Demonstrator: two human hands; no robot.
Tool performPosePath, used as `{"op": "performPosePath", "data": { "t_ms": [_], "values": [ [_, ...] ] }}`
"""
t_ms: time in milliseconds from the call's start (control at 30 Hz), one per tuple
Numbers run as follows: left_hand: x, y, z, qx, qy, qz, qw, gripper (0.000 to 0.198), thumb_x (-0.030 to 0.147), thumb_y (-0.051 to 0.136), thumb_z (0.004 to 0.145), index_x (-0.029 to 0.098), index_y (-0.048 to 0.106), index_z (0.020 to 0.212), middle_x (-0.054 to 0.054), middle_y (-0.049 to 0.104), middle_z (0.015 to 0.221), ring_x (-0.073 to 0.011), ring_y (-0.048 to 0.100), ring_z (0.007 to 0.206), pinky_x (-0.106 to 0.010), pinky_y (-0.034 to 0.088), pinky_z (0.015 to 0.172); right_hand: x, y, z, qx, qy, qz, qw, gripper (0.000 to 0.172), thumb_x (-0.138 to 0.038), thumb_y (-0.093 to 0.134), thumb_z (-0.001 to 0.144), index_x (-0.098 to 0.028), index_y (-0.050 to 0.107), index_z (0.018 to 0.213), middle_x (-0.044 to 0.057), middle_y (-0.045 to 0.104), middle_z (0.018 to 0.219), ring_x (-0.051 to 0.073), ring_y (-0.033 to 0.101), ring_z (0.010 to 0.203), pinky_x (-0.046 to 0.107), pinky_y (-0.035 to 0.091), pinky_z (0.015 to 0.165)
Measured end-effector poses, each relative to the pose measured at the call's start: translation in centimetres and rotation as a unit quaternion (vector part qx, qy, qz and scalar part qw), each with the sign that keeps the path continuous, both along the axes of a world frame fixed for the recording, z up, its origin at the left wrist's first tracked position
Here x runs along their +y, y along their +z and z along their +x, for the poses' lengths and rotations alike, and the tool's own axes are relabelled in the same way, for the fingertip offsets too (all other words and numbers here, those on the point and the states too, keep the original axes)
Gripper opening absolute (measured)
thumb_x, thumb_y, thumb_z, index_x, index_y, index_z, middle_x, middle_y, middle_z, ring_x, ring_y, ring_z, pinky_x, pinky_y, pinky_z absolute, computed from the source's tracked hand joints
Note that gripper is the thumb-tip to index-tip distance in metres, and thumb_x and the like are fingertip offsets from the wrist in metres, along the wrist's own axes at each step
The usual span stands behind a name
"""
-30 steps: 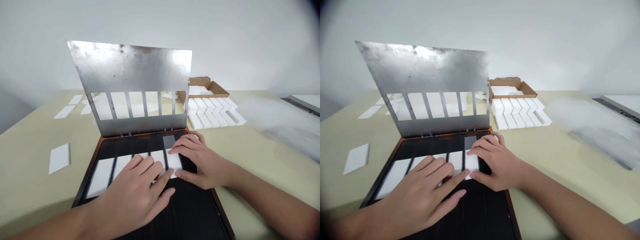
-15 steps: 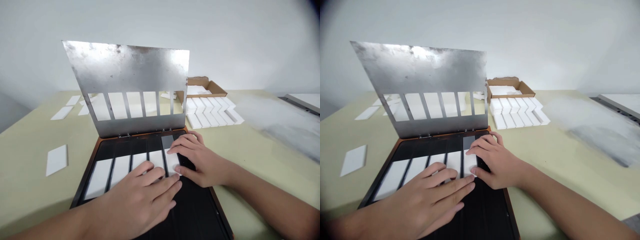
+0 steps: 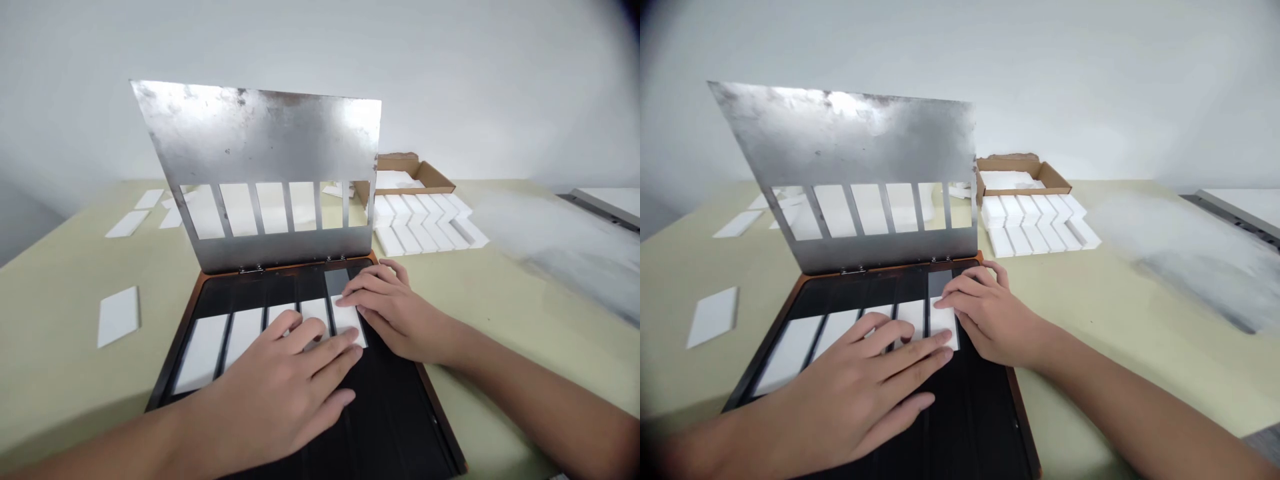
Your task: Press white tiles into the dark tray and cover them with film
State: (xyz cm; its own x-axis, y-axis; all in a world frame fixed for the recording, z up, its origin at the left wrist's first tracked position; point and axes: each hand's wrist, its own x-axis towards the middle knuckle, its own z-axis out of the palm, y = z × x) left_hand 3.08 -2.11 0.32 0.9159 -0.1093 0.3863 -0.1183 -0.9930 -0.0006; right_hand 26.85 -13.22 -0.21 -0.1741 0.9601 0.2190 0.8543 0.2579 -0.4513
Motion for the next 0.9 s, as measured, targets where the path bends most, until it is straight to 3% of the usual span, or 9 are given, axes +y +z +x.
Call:
{"op": "performPosePath", "data": {
  "t_ms": [200,300,467,800,900],
  "values": [
    [0.2,0.3,-0.1,0.002,-0.060,0.014,0.998,0.027,0.032,0.063,0.107,0.017,0.074,0.127,-0.003,0.062,0.085,-0.0200,0.056,0.076,-0.036,0.042,0.074,-0.1,0.8,0.1,0.003,0.002,-0.015,1.000,0.032,-0.022,0.046,0.111,-0.027,0.070,0.130,0.003,0.071,0.132,0.023,0.053,0.129,0.050,0.017,0.123],
    [0.2,0.4,-0.3,-0.006,-0.084,0.035,0.996,0.026,0.033,0.066,0.106,0.016,0.075,0.124,-0.002,0.063,0.083,-0.0195,0.058,0.075,-0.035,0.046,0.074,-0.2,1.0,0.2,-0.003,0.012,-0.015,1.000,0.030,-0.035,0.060,0.106,-0.026,0.069,0.133,0.004,0.070,0.132,0.025,0.055,0.129,0.051,0.016,0.124],
    [0.2,0.4,-0.5,-0.012,-0.107,0.039,0.993,0.029,0.034,0.067,0.106,0.015,0.075,0.125,-0.001,0.069,0.085,-0.0183,0.063,0.076,-0.035,0.051,0.079,-0.2,1.1,0.4,-0.015,0.031,-0.010,0.999,0.052,-0.051,0.076,0.093,-0.024,0.067,0.137,0.007,0.070,0.135,0.029,0.055,0.131,0.053,0.012,0.126],
    [0.4,0.1,-0.8,-0.004,-0.123,0.029,0.992,0.032,0.034,0.062,0.109,0.012,0.074,0.128,-0.001,0.070,0.082,-0.0160,0.063,0.070,-0.033,0.052,0.075,-0.2,0.6,0.3,-0.049,0.022,0.052,0.997,0.055,-0.050,0.075,0.093,-0.022,0.063,0.140,0.007,0.075,0.128,0.028,0.060,0.125,0.053,0.010,0.129],
    [0.4,0.1,-0.8,0.000,-0.123,0.029,0.992,0.032,0.034,0.061,0.110,0.011,0.073,0.129,-0.002,0.071,0.083,-0.0161,0.063,0.070,-0.033,0.052,0.075,-0.2,0.8,0.3,-0.058,0.026,0.060,0.996,0.048,-0.049,0.073,0.094,-0.022,0.067,0.133,0.005,0.076,0.126,0.027,0.061,0.123,0.053,0.009,0.129]
  ]
}}
